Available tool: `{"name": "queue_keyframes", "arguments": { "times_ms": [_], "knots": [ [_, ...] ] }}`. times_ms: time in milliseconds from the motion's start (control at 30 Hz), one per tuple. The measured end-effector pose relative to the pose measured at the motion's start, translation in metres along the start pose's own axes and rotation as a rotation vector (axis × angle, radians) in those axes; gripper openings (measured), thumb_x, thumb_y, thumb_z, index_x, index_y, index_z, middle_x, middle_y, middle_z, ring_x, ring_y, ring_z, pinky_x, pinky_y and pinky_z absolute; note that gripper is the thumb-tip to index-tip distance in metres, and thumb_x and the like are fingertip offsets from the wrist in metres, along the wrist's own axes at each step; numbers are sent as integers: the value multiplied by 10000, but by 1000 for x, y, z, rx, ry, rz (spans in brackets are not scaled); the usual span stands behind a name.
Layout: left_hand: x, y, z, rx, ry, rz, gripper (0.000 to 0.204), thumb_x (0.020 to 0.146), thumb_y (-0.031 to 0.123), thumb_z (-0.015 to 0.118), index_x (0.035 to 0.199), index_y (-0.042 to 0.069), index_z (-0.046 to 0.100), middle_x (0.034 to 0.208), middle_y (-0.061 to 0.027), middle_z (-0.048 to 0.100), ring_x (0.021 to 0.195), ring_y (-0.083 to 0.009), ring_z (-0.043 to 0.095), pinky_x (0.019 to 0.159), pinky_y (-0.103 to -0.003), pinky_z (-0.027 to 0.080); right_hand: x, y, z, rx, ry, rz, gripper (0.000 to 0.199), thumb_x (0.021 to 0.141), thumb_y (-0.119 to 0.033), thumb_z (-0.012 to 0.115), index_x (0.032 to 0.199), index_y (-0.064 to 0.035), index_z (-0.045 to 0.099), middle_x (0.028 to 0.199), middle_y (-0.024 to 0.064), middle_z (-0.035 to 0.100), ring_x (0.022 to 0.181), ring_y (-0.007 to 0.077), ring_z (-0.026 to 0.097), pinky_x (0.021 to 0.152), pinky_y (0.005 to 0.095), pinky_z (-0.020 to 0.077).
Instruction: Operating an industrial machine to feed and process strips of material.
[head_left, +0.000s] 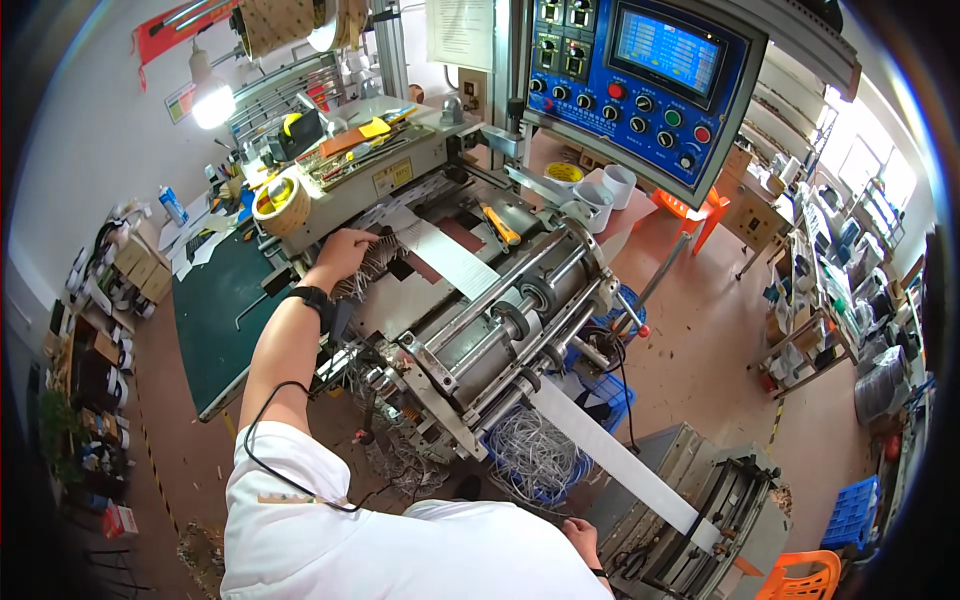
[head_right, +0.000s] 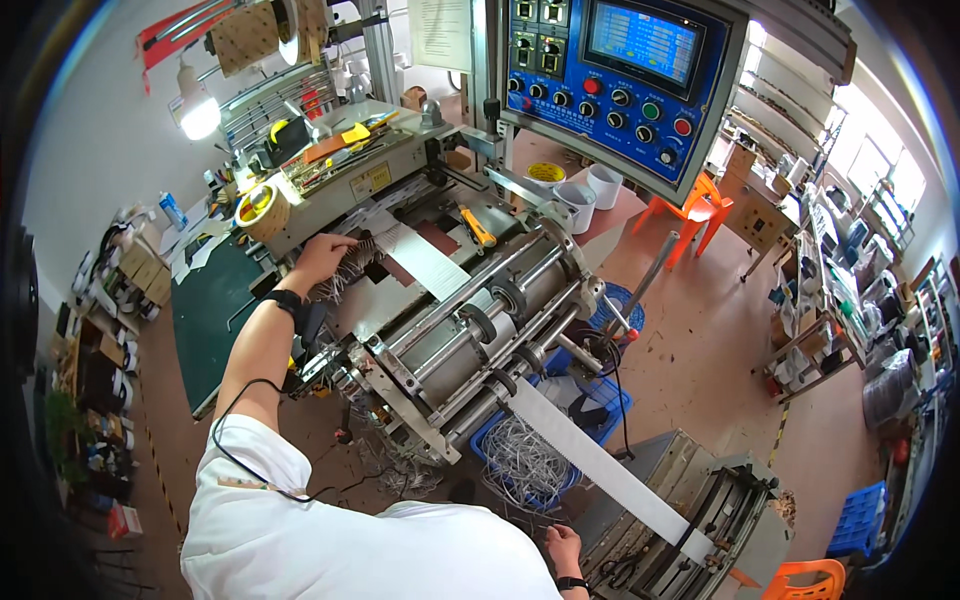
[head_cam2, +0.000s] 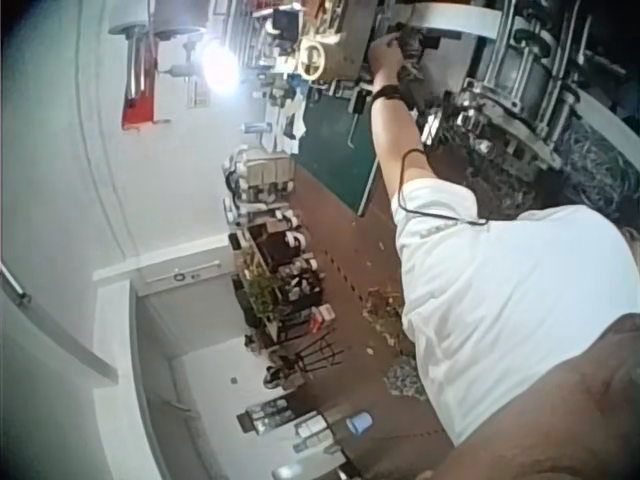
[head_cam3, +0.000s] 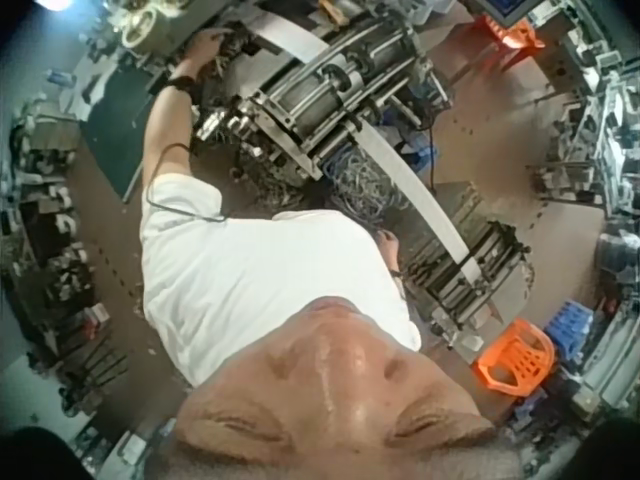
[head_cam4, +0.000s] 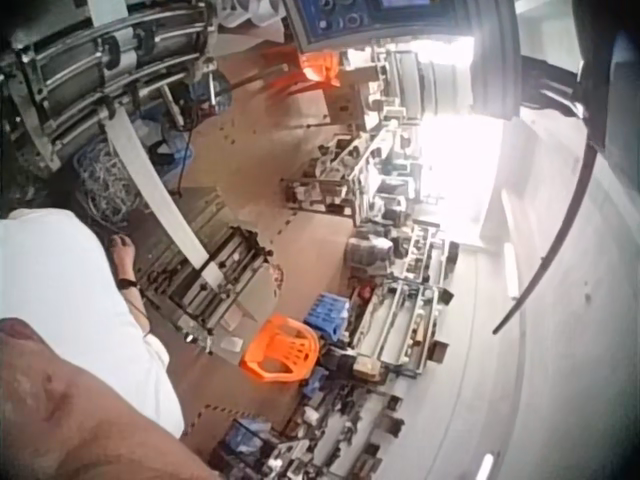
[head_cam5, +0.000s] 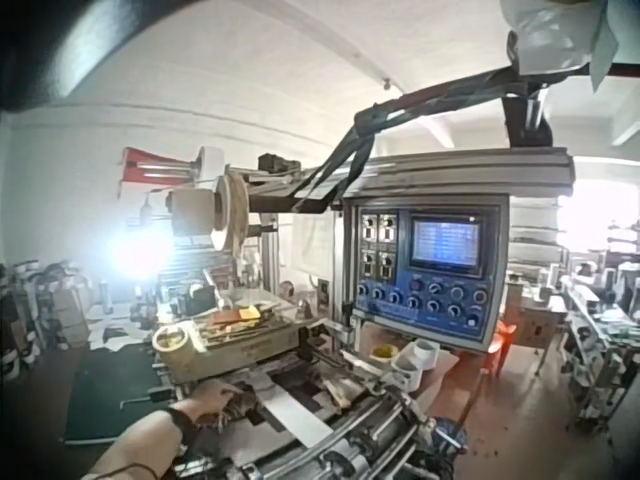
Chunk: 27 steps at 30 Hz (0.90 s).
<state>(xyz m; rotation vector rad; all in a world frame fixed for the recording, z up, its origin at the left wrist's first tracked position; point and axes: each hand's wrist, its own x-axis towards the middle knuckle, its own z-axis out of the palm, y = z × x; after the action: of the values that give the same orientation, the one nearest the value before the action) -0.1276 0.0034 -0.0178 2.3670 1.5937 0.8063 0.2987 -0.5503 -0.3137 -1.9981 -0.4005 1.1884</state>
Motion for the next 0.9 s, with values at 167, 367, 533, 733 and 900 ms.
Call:
{"name": "queue_keyframes", "arguments": {
  "times_ms": [167, 367, 533, 733, 900],
  "knots": [
    [-13, 33, -8, -128, 117, 7, 233, 885, 189, 590, 1077, 113, 697, 913, -153, 695, 813, -288, 656, 748, -356, 502, 3, 4, -3, 22, -11, -24, 205, 865, -149, 666, 985, 17, 674, 769, 54, 667, 602, 112, 597, 539, 246, 487],
    [0, 47, 4, -317, 220, 93, 330, 1000, 252, 476, 1145, 10, 648, 1003, -95, 704, 919, -151, 618, 839, -313, 472, 12, 31, -14, 59, 14, -62, 264, 867, -194, 665, 1019, 22, 672, 820, 62, 683, 639, 118, 613, 592, 268, 508],
    [28, 3, 28, -196, 173, 74, 427, 1008, 338, 426, 1211, 11, 611, 1155, -119, 667, 1103, -220, 606, 945, -327, 451, -29, -3, -42, -65, 145, -135, 288, 852, -247, 661, 1026, -18, 681, 882, 114, 710, 738, 189, 671, 673, 322, 526],
    [68, -41, 28, 105, -29, 241, 367, 906, 300, 533, 726, 6, 660, 595, -90, 591, 583, -163, 533, 559, -362, 422, -85, -27, -127, -183, 380, -414, 253, 835, -251, 627, 987, -57, 683, 897, 160, 685, 835, 299, 668, 743, 376, 526],
    [127, -98, 8, 378, -290, -20, 241, 833, 183, 534, 711, 48, 692, 707, -168, 645, 652, -291, 632, 573, -451, 463, -89, -25, -197, -228, 658, -523, 218, 832, -256, 603, 916, -71, 683, 836, 133, 676, 800, 314, 654, 702, 411, 519]
  ]
}}
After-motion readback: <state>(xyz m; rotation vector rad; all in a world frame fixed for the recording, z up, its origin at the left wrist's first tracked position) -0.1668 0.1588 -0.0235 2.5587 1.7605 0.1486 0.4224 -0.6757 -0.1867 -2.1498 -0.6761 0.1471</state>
